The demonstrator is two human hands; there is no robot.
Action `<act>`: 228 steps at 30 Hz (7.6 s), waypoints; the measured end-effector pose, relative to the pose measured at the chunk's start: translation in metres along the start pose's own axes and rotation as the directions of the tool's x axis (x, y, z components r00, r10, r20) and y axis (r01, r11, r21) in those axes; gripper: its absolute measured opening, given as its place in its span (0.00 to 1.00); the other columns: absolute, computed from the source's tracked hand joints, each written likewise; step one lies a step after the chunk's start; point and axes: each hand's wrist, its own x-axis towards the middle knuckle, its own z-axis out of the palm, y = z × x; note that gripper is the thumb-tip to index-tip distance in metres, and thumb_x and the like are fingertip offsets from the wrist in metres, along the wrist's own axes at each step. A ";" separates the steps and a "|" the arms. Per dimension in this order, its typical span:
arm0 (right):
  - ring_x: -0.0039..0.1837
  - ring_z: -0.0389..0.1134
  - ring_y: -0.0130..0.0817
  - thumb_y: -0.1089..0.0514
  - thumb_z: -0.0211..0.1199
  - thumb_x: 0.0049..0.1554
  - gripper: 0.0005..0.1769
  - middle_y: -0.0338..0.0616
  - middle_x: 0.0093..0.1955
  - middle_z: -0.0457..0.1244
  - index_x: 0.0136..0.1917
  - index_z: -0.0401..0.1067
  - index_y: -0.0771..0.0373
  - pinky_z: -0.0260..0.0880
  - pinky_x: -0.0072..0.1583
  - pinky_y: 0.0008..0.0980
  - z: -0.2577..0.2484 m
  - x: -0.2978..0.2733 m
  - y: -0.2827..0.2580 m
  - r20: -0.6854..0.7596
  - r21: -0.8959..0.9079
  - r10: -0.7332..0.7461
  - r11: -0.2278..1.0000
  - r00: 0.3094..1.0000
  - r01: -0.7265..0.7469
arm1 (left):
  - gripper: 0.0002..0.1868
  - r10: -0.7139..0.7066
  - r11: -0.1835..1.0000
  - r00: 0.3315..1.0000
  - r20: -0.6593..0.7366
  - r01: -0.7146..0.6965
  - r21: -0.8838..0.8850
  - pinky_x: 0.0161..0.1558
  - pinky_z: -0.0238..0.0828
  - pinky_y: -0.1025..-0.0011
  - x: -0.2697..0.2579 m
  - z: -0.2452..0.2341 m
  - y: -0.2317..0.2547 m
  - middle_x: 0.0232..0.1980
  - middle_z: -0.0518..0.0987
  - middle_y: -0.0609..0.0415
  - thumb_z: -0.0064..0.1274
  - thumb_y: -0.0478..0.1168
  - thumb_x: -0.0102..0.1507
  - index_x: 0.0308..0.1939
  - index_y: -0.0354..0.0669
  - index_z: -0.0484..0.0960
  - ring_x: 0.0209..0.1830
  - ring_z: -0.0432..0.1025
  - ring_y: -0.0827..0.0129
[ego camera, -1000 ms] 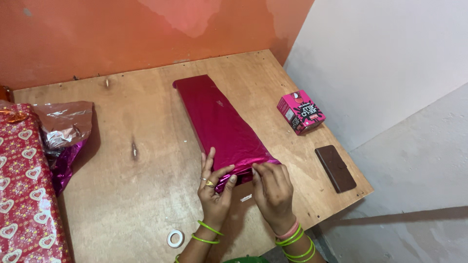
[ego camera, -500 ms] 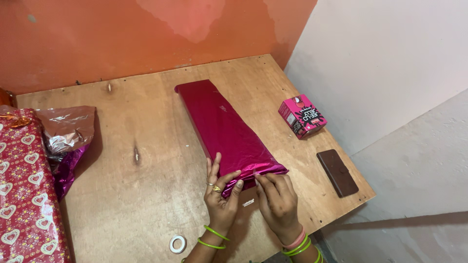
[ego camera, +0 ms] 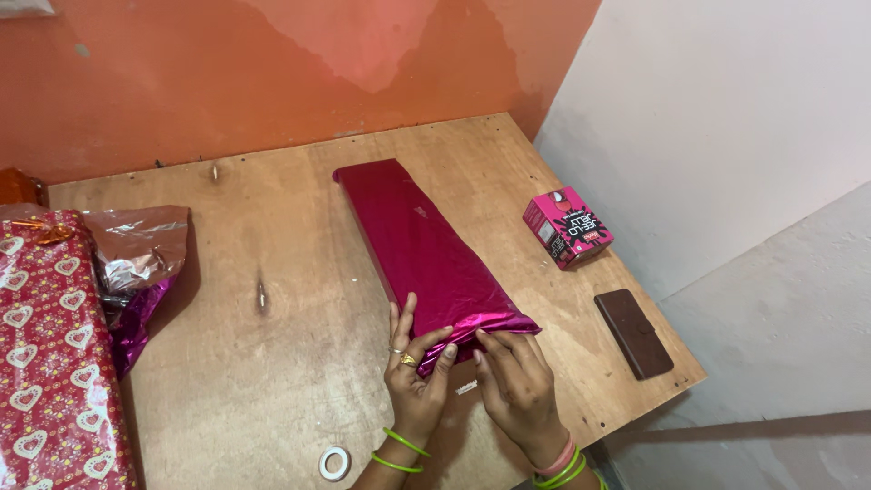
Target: The person wraps a long rectangular object with shiny pink wrapping paper, folding and taping the edges to secure it. They then unwrap a different long box with red heart-patterned paper, removing the paper and inner tissue to reveal the box.
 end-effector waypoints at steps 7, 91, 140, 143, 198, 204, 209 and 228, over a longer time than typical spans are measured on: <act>0.47 0.74 0.38 0.71 0.68 0.51 0.21 0.48 0.50 0.70 0.59 0.77 0.65 0.76 0.46 0.32 0.003 -0.007 0.004 0.095 0.210 0.289 0.930 0.953 -0.303 | 0.10 -0.004 1.000 1.000 0.002 0.004 -0.003 0.76 0.52 0.51 0.001 -0.002 -0.001 0.77 0.67 0.41 0.62 0.38 0.62 0.48 0.46 0.88 0.83 0.51 0.42; 0.39 0.67 0.21 0.68 0.59 0.54 0.13 0.34 0.41 0.68 0.52 0.75 0.58 0.65 0.39 0.22 0.151 -0.026 0.140 0.511 0.607 0.715 0.093 0.477 -0.789 | 0.32 -0.378 0.372 0.899 0.219 -0.069 0.926 0.72 0.28 0.31 0.035 -0.082 -0.160 0.81 0.52 0.51 0.46 0.55 0.65 0.74 0.72 0.60 0.82 0.42 0.50; 0.50 0.67 0.26 0.71 0.64 0.58 0.06 0.44 0.48 0.69 0.50 0.75 0.71 0.67 0.54 0.25 0.102 -0.045 0.287 0.155 0.603 0.750 0.444 0.643 -0.663 | 0.40 -0.492 0.679 0.838 -0.235 0.538 0.500 0.55 0.72 0.63 0.021 -0.258 -0.152 0.60 0.78 0.39 0.61 0.50 0.59 0.74 0.39 0.72 0.56 0.75 0.57; 0.53 0.70 0.26 0.71 0.62 0.57 0.06 0.42 0.51 0.69 0.49 0.73 0.69 0.70 0.57 0.25 0.081 -0.039 0.276 0.101 0.726 0.785 0.362 0.611 -0.585 | 0.42 -0.372 0.884 0.904 -0.211 0.415 0.215 0.61 0.68 0.68 0.049 -0.235 -0.095 0.73 0.70 0.45 0.59 0.38 0.60 0.78 0.40 0.62 0.66 0.69 0.65; 0.54 0.72 0.34 0.73 0.66 0.59 0.06 0.51 0.50 0.69 0.51 0.74 0.72 0.76 0.59 0.33 -0.048 0.114 0.015 0.050 0.948 0.292 0.288 0.955 -0.138 | 0.45 0.265 0.361 0.876 0.403 -0.477 0.801 0.67 0.54 0.34 0.084 -0.025 0.154 0.64 0.76 0.41 0.56 0.39 0.54 0.76 0.71 0.63 0.32 0.70 0.57; 0.48 0.71 0.33 0.73 0.68 0.57 0.06 0.49 0.47 0.68 0.50 0.75 0.73 0.76 0.52 0.31 -0.061 0.105 0.021 0.132 0.903 0.231 0.373 0.964 -0.213 | 0.45 0.270 0.390 0.881 0.388 -0.468 0.793 0.67 0.53 0.33 0.085 -0.026 0.154 0.63 0.77 0.40 0.57 0.40 0.54 0.76 0.70 0.62 0.33 0.71 0.55; 0.48 0.71 0.30 0.73 0.68 0.57 0.06 0.47 0.47 0.68 0.50 0.76 0.74 0.74 0.51 0.28 -0.066 0.105 0.017 0.145 0.828 0.177 0.516 0.973 -0.218 | 0.45 0.260 0.408 0.879 0.399 -0.475 0.780 0.68 0.52 0.33 0.084 -0.024 0.152 0.62 0.78 0.38 0.57 0.41 0.54 0.76 0.70 0.62 0.32 0.71 0.56; 0.54 0.69 0.28 0.70 0.65 0.60 0.10 0.44 0.51 0.65 0.54 0.69 0.74 0.74 0.56 0.26 -0.056 0.113 0.026 0.262 0.860 0.142 0.414 0.954 -0.298 | 0.48 0.319 0.371 0.826 0.464 -0.560 0.741 0.67 0.52 0.34 0.085 -0.024 0.149 0.60 0.78 0.34 0.60 0.64 0.49 0.74 0.81 0.62 0.36 0.75 0.56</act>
